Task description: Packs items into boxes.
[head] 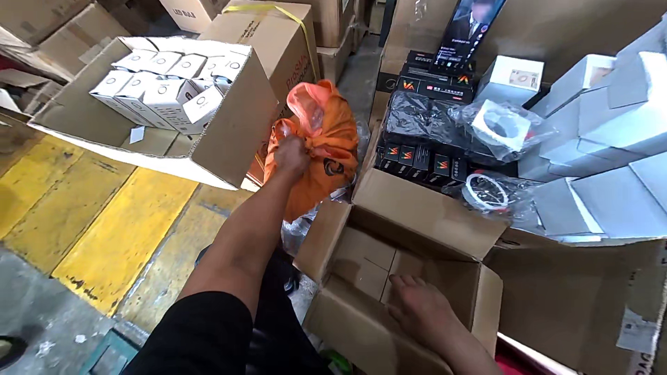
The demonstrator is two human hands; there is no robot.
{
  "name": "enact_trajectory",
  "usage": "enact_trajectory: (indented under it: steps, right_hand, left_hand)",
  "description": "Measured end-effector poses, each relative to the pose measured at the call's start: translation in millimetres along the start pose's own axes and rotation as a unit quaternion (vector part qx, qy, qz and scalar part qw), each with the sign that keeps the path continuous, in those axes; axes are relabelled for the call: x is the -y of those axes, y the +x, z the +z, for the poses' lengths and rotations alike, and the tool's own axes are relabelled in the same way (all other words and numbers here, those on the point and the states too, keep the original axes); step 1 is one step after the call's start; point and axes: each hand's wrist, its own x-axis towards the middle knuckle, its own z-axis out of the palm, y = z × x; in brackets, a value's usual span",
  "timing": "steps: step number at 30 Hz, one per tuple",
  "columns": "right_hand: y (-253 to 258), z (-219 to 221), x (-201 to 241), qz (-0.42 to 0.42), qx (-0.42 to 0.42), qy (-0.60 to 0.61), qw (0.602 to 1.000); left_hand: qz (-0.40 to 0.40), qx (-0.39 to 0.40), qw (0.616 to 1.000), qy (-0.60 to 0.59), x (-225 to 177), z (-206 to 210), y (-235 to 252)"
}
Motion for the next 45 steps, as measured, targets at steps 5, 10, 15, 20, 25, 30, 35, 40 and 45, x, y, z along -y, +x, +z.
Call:
enact_trajectory:
  steps: [5,10,15,20,25,30,35,40,45]
  right_hand:
    - [5.9,-1.3,11.5,-0.016,0.013,-0.001,1.0]
    - [9.4,-3.7,8.0,-0.002,0.023,-0.002,1.0]
    - [11.7,-5.6,4.5,0.018,0.013,0.003,1.0]
    - [10.2,-2.7,1.7,0.004,-0.027,0.008,1.0]
    - [11.7,-6.0,-3.3,0.006,-0.029,0.014,0.999]
    - [13.3,-5.6,-5.9,0.005,-0.031,0.019,0.999]
    - [9.7,-10.6,-3.5,0.007,-0.024,0.024,0.999]
    - [8.5,-7.7,-1.8,0.015,-0.017,-0.002,1.0]
    - [4.0,-2.7,1.5,0.028,-0.029,-0.01,0.999]
  left_hand:
    - [0.003,-0.07,0.997,-0.015,-16.7,-24.9,21.7]
    - [0.008,-0.145,0.988,-0.046,-36.4,-33.9,63.5]
    - [0.039,-0.182,0.978,-0.097,-45.2,-7.4,100.2]
    - [-0.003,-0.015,0.998,-0.065,-53.3,27.1,128.4]
    - [0.094,0.115,0.986,-0.079,-45.6,60.6,160.4]
    - [0.193,0.091,0.977,0.008,-28.2,68.5,154.9]
    - [0.423,0.036,0.904,0.06,30.7,103.5,72.3]
    - [0.249,0.324,0.887,0.215,116.6,184.6,6.2]
    - [0.173,0.298,0.923,0.172,114.5,192.4,-3.8]
